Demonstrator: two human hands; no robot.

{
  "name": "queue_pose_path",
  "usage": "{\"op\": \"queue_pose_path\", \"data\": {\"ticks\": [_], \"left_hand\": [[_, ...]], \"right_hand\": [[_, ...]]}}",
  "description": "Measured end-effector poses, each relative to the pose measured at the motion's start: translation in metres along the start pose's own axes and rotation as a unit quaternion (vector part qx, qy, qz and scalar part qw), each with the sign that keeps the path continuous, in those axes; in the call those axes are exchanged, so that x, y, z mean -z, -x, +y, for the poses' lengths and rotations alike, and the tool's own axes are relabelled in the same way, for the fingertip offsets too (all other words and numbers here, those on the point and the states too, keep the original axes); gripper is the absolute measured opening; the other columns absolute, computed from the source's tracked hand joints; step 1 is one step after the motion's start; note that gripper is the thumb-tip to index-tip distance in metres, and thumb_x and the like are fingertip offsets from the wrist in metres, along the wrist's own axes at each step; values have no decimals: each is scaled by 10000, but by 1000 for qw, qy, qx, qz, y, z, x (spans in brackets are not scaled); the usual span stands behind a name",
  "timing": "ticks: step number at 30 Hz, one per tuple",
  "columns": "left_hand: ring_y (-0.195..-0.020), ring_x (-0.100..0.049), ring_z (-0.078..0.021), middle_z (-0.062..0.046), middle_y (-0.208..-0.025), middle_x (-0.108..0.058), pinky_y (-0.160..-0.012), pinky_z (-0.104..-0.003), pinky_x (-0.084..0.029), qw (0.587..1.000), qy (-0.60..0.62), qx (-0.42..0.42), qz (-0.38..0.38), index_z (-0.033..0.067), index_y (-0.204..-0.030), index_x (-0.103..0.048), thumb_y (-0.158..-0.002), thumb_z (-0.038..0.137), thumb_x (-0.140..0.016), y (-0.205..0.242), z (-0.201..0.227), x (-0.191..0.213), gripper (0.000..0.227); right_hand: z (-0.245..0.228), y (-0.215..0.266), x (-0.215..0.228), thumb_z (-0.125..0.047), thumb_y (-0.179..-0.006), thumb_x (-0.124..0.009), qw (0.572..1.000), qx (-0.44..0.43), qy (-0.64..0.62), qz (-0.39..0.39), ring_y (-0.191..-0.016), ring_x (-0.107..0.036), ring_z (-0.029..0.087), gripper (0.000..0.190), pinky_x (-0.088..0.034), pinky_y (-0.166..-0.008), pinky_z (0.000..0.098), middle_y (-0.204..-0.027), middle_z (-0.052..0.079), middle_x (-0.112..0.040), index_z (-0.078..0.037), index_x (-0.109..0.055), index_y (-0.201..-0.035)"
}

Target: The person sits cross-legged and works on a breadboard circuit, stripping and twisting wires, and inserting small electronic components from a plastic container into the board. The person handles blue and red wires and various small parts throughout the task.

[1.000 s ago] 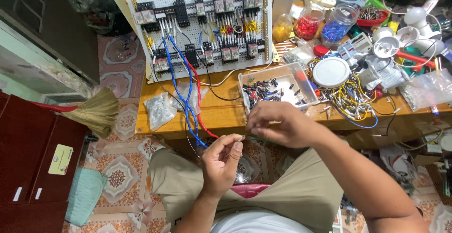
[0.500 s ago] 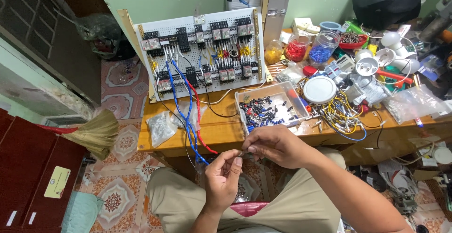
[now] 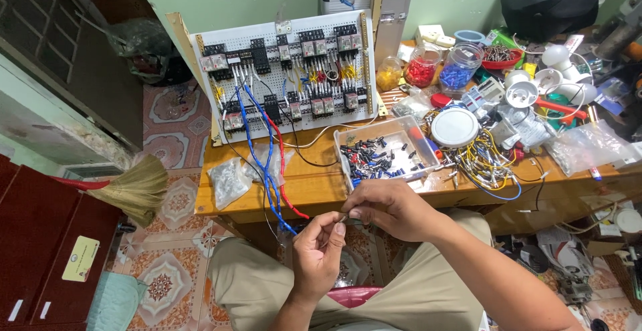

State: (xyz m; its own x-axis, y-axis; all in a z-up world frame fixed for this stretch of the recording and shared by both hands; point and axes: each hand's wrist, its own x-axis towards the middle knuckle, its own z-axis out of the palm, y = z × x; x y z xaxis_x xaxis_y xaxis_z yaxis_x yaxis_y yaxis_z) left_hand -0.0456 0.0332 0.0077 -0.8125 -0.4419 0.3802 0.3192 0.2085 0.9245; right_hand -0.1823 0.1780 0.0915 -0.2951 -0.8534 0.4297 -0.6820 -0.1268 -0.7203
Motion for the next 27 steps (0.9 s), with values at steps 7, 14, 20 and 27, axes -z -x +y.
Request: {"op": "queue_pose_path", "data": {"ticks": [7, 14, 20, 27], "left_hand": [[-640, -685, -93, -31, -690, -727, -622, -234, -544, 999, 15, 47, -19, 63, -1091, -659, -973, 236, -660, -1, 1, 0, 209], [-673, -738, -101, -31, -698, -779, -688, -256, -582, 998, 0, 57, -38, 94, -1111, -680, -971, 358, -643, -6, 12, 7, 302], [-730, -686, -130, -71, -783, -713, -718, -244, -563, 998, 53, 47, 4, 42, -1058, -652, -987, 163, -637, -7, 11, 13, 141], [-797, -649, -146, -88, -798, -675, -765, -273, -528, 991, 110, 69, 36, 47, -1089, -549, -1019, 167, -548, -7, 5, 17, 138]], "right_hand": [[-2, -1, -6, -138, -982, -665, 1000, -19, 14, 5, -842, -691, 198, 120, -535, -765, 306, -946, 30, -710, -120, -736, -1077], [-3, -8, -1, -143, -974, -680, 999, 44, -8, -27, -819, -730, 231, 138, -572, -728, 314, -937, 90, -739, -36, -730, -1045], [44, -14, 33, -105, -972, -689, 984, -123, 102, 73, -767, -687, 117, 156, -549, -702, 273, -972, 19, -795, -126, -760, -1109], [130, -28, 40, -243, -918, -735, 921, -236, 264, -161, -876, -709, 260, 160, -522, -768, 406, -1024, 24, -782, -165, -773, -1052]]}}
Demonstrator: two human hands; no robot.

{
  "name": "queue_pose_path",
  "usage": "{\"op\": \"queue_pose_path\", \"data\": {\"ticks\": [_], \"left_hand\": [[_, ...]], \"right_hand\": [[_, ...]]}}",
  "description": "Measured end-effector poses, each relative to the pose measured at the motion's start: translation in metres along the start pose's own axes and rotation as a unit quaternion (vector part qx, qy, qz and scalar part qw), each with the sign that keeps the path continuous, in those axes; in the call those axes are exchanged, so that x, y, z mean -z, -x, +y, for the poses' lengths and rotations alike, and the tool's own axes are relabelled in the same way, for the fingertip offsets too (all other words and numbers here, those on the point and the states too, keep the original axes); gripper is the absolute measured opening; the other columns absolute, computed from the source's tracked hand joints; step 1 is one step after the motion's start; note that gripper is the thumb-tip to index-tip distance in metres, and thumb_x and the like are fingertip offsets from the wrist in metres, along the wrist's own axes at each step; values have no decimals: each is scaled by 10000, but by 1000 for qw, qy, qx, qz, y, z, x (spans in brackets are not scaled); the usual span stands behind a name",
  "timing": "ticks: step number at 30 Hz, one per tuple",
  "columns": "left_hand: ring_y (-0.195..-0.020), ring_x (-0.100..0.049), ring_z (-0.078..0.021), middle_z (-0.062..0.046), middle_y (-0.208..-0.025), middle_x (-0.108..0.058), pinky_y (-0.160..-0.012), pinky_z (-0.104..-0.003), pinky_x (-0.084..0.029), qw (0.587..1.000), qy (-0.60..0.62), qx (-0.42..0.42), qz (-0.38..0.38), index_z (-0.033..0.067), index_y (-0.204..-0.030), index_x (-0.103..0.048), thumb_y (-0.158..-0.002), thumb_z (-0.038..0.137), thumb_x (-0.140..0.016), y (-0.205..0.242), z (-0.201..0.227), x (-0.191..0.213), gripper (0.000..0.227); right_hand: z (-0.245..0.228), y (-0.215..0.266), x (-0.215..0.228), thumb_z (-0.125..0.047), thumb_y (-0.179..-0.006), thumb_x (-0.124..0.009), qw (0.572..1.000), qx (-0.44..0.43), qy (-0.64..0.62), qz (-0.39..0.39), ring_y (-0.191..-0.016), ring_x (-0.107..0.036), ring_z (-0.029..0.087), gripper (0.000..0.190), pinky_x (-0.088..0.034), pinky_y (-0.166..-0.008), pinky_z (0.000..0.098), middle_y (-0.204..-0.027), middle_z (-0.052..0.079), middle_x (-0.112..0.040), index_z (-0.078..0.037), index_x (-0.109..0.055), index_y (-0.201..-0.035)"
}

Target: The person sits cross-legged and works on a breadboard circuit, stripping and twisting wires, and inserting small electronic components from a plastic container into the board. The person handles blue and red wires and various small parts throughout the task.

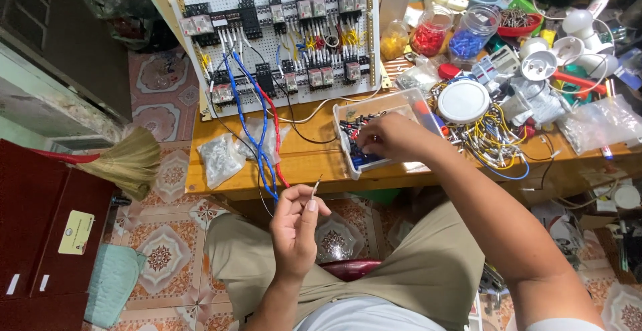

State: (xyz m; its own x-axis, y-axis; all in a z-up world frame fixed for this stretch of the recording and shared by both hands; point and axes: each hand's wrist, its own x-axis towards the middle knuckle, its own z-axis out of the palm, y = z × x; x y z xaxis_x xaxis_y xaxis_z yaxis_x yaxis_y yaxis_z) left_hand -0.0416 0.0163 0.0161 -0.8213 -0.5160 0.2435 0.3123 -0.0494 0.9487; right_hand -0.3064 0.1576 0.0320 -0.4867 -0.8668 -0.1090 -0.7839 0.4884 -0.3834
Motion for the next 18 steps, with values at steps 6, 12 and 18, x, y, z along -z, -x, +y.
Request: {"op": "queue_pose_path", "data": {"ticks": [6, 12, 18], "left_hand": [[-853, -627, -144, -73, -857, -665, -844, -281, -528, 1000, -10, -21, 2, 6, -1106, -602, -1040, 166, -504, -2, -5, 0, 198], [-763, -611, -136, -52, -770, -641, -755, -282, -529, 999, -16, -46, 6, 39, -1050, -572, -1048, 186, -531, -1, -8, 0, 152], [-678, -634, -119, -54, -719, -649, -663, -250, -546, 997, -34, -61, -16, 30, -1051, -631, -1028, 160, -587, -4, -1, -3, 139]], "right_hand": [[-16, -8, 3, -262, -903, -756, 997, -37, 1, -64, -627, -576, 211, 122, -397, -608, 362, -706, -13, -664, -164, -710, -847], [-3, -5, -5, -106, -765, -658, 1000, 20, -19, -4, -647, -500, 222, 62, -388, -609, 372, -741, 21, -578, -136, -609, -741], [-52, 39, 24, -148, -891, -774, 965, 59, -245, 78, -682, -716, 63, 107, -567, -608, 220, -800, -17, -788, -117, -696, -958]]}}
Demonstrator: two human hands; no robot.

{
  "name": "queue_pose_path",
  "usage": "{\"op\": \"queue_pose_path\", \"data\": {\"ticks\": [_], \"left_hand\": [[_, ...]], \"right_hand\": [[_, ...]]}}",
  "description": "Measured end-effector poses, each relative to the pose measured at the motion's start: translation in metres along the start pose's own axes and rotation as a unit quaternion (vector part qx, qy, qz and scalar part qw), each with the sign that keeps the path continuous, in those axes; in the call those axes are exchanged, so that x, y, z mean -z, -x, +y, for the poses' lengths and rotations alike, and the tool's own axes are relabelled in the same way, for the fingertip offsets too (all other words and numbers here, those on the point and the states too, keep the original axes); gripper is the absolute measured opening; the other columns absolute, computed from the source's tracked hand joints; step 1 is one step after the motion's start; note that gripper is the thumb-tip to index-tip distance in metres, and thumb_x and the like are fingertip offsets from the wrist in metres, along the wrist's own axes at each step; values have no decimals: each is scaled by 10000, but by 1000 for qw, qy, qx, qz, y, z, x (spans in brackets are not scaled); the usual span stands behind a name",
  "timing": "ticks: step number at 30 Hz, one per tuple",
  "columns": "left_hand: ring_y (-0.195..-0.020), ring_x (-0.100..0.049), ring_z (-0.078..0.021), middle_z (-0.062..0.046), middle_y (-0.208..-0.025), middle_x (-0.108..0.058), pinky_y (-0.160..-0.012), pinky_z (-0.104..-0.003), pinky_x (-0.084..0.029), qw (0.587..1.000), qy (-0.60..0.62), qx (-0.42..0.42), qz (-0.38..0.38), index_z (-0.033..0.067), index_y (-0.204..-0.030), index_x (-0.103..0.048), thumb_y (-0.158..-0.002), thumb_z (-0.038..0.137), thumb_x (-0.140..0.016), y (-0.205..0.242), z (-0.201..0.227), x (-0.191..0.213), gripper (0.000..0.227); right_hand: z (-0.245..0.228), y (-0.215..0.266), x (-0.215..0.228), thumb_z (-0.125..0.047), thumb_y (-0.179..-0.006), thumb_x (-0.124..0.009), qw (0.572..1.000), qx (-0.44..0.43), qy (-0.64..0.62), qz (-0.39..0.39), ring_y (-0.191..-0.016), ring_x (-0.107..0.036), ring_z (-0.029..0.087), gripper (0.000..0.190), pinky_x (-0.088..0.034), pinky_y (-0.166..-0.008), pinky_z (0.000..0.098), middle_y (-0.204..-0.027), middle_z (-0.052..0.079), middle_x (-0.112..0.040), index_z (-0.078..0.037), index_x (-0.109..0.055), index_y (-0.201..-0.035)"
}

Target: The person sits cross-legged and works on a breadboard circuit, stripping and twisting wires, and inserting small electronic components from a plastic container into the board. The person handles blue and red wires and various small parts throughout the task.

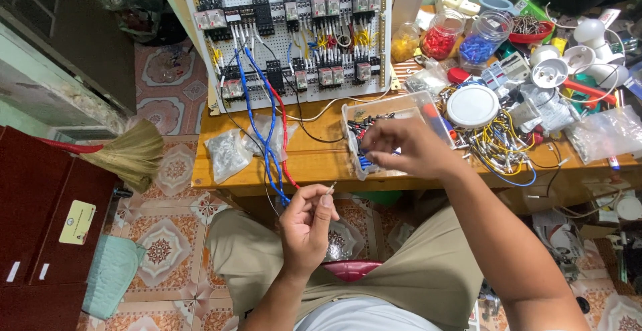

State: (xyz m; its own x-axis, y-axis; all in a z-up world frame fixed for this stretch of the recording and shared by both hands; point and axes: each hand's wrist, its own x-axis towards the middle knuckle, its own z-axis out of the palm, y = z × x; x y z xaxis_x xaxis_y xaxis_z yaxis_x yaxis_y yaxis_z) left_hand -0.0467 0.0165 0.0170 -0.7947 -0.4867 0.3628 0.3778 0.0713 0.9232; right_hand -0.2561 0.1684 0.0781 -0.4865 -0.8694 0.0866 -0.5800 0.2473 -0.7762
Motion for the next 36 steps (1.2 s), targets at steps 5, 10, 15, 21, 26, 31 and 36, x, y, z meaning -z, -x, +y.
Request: {"op": "queue_pose_path", "data": {"ticks": [5, 10, 15, 21, 26, 31, 36], "left_hand": [[-652, -634, -110, -49, -713, -652, -643, -236, -537, 1000, -4, -3, -7, 21, -1090, -663, -1019, 140, -607, -1, 3, -4, 150], [-657, -629, -111, -46, -708, -646, -658, -244, -536, 1000, -11, 7, -10, 26, -1085, -660, -1012, 158, -616, 2, 1, -6, 157], [-644, -636, -118, -48, -709, -659, -648, -247, -551, 1000, -27, -1, -11, 20, -1085, -665, -999, 160, -627, 2, 0, -5, 169], [-638, -627, -106, -29, -711, -643, -627, -237, -540, 998, -48, -15, -33, 37, -1076, -669, -1005, 164, -617, 3, 2, -3, 154], [-669, -694, -122, -54, -731, -700, -628, -239, -549, 997, -18, 42, -58, 69, -1040, -638, -979, 257, -669, 8, -1, -1, 200], [-640, -670, -125, -76, -698, -717, -617, -257, -531, 995, -2, 79, -56, 65, -1170, -519, -968, 256, -677, 9, 1, -3, 320], [-687, -690, -116, -78, -728, -719, -668, -253, -558, 996, 3, 66, -61, 54, -1247, -568, -970, 315, -659, 9, -1, 0, 390]], "right_hand": [[-47, 17, -15, -194, -981, -654, 978, 202, -27, 48, -798, -676, 153, 138, -541, -675, 274, -923, 43, -729, -84, -735, -1001], [-50, 22, -27, -149, -977, -663, 980, 182, -71, 45, -697, -661, 126, 118, -536, -630, 247, -893, 52, -720, -48, -705, -1022], [-50, 23, -34, -143, -977, -652, 980, 184, -60, 55, -729, -709, 113, 132, -571, -658, 231, -916, 54, -751, -37, -704, -1035], [-39, 25, -46, -175, -971, -693, 980, 179, 36, 83, -757, -704, 179, 117, -540, -680, 293, -940, 22, -766, -95, -710, -1055], [-48, 27, -47, -250, -976, -676, 976, 213, -10, 48, -657, -703, 140, 198, -549, -576, 261, -789, 21, -744, -74, -737, -909], [-56, 34, -54, -187, -979, -676, 979, 173, -98, 43, -765, -702, 162, 139, -559, -713, 267, -852, 52, -704, -64, -650, -1038], [-68, 33, -51, -187, -987, -673, 967, 185, -173, 39, -676, -710, 115, 139, -591, -616, 226, -797, 48, -740, -58, -661, -937]]}}
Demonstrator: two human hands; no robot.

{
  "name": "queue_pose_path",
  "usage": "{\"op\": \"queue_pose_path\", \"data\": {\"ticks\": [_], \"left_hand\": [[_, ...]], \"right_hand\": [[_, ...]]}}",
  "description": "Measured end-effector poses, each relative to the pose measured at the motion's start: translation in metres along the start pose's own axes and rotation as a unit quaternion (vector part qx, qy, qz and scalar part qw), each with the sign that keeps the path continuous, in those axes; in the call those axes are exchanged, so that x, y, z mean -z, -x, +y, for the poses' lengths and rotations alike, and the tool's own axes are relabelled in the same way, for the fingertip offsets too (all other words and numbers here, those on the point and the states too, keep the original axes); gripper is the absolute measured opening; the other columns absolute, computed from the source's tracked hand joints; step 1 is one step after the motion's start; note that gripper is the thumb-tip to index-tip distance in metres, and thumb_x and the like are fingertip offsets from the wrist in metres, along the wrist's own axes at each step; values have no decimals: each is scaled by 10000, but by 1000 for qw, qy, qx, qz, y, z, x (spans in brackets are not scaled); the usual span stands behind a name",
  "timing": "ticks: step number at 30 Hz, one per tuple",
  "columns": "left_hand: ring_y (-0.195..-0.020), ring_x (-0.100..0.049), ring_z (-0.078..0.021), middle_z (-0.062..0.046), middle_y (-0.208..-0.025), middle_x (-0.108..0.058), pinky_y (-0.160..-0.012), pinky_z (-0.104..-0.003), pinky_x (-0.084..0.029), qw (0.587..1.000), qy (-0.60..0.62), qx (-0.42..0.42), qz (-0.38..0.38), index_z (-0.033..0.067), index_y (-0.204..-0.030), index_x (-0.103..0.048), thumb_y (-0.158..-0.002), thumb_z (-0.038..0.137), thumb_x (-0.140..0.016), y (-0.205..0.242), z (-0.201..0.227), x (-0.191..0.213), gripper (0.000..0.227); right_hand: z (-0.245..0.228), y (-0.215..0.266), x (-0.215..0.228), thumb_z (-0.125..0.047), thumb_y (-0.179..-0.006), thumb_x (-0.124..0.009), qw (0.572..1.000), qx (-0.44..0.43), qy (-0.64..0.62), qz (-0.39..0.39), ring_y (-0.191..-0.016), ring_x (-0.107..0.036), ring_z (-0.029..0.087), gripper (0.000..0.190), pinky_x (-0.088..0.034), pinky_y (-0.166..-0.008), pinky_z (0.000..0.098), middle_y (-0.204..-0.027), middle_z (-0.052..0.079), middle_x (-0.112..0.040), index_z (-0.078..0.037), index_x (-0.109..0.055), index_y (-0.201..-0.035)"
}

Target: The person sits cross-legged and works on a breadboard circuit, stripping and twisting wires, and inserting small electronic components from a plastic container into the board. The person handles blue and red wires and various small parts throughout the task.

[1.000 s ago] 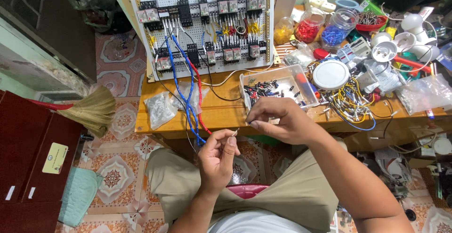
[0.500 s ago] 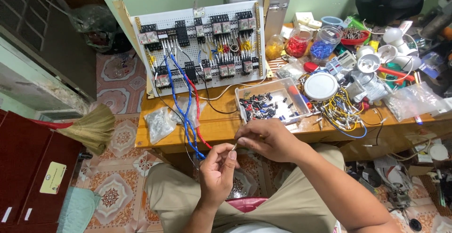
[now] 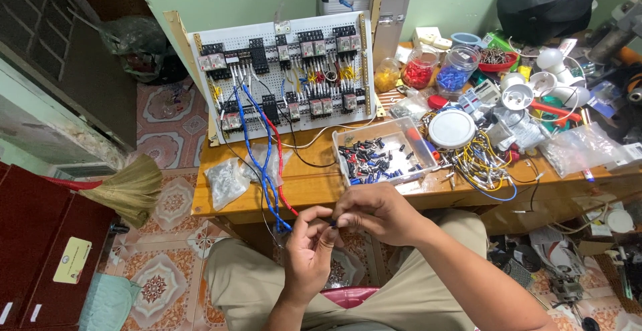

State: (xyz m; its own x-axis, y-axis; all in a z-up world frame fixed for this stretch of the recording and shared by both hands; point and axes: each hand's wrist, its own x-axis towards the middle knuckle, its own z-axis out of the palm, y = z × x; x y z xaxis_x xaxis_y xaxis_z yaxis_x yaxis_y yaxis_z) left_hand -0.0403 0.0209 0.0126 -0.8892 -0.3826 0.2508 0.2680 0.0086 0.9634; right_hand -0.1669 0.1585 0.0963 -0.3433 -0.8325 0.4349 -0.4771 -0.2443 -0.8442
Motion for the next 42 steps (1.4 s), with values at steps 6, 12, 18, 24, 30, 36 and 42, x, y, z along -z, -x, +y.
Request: {"op": "queue_pose_path", "data": {"ticks": [6, 12, 18, 24, 30, 36, 42], "left_hand": [[-580, -639, -85, -6, -646, -687, -556, -243, -512, 992, -83, -98, -18, 47, -1013, -697, -1010, 317, -610, -3, 4, 2, 283], [-655, -595, -88, -5, -756, -667, -609, -233, -495, 993, -75, -87, -8, 59, -928, -660, -995, 170, -617, -3, 7, 3, 137], [-851, -754, -150, -35, -916, -789, -768, -292, -622, 991, -105, -75, -31, 53, -1142, -690, -953, 154, -567, -4, 21, 2, 247], [-594, -613, -107, -17, -660, -620, -599, -246, -515, 992, -83, -96, -16, 36, -1044, -703, -1023, 204, -584, -3, 12, 2, 207], [-620, -675, -122, -42, -668, -687, -647, -266, -584, 992, -81, -96, -5, 17, -1024, -662, -1025, 219, -578, -2, 7, 6, 218], [-634, -697, -135, -60, -693, -693, -701, -282, -609, 991, -78, -108, -19, 13, -1027, -648, -1032, 225, -578, -3, 5, 7, 224], [-507, -634, -117, -51, -720, -665, -524, -227, -520, 991, -78, -105, -21, 20, -1034, -663, -1022, 209, -598, 0, -4, 10, 200]], "right_hand": [[3, 5, 0, -165, -1012, -634, 995, 39, 88, 11, -762, -692, 187, 126, -560, -688, 301, -890, 53, -732, -80, -726, -1002], [16, 17, -1, -26, -960, -693, 991, -23, -9, 130, -854, -670, 100, 235, -576, -751, 209, -1005, 67, -691, -23, -650, -1191], [9, 11, 4, -100, -977, -672, 987, 22, 128, 91, -760, -717, 138, 148, -569, -683, 245, -888, 57, -700, -49, -680, -1115], [34, 4, 34, -204, -947, -725, 991, -78, 55, 89, -805, -684, 95, 282, -576, -728, 224, -925, 20, -732, -60, -686, -1186], [65, -7, 87, -264, -926, -722, 949, -258, 160, 89, -848, -742, 121, 285, -609, -764, 247, -974, 38, -785, -103, -708, -1160], [90, -7, 109, -313, -934, -744, 922, -240, 302, 30, -700, -619, 158, 240, -468, -637, 308, -881, 23, -742, -142, -731, -1103], [120, -5, 111, -99, -906, -712, 918, -243, 309, -60, -776, -726, 156, 175, -527, -675, 314, -889, -56, -808, -150, -728, -1073]]}}
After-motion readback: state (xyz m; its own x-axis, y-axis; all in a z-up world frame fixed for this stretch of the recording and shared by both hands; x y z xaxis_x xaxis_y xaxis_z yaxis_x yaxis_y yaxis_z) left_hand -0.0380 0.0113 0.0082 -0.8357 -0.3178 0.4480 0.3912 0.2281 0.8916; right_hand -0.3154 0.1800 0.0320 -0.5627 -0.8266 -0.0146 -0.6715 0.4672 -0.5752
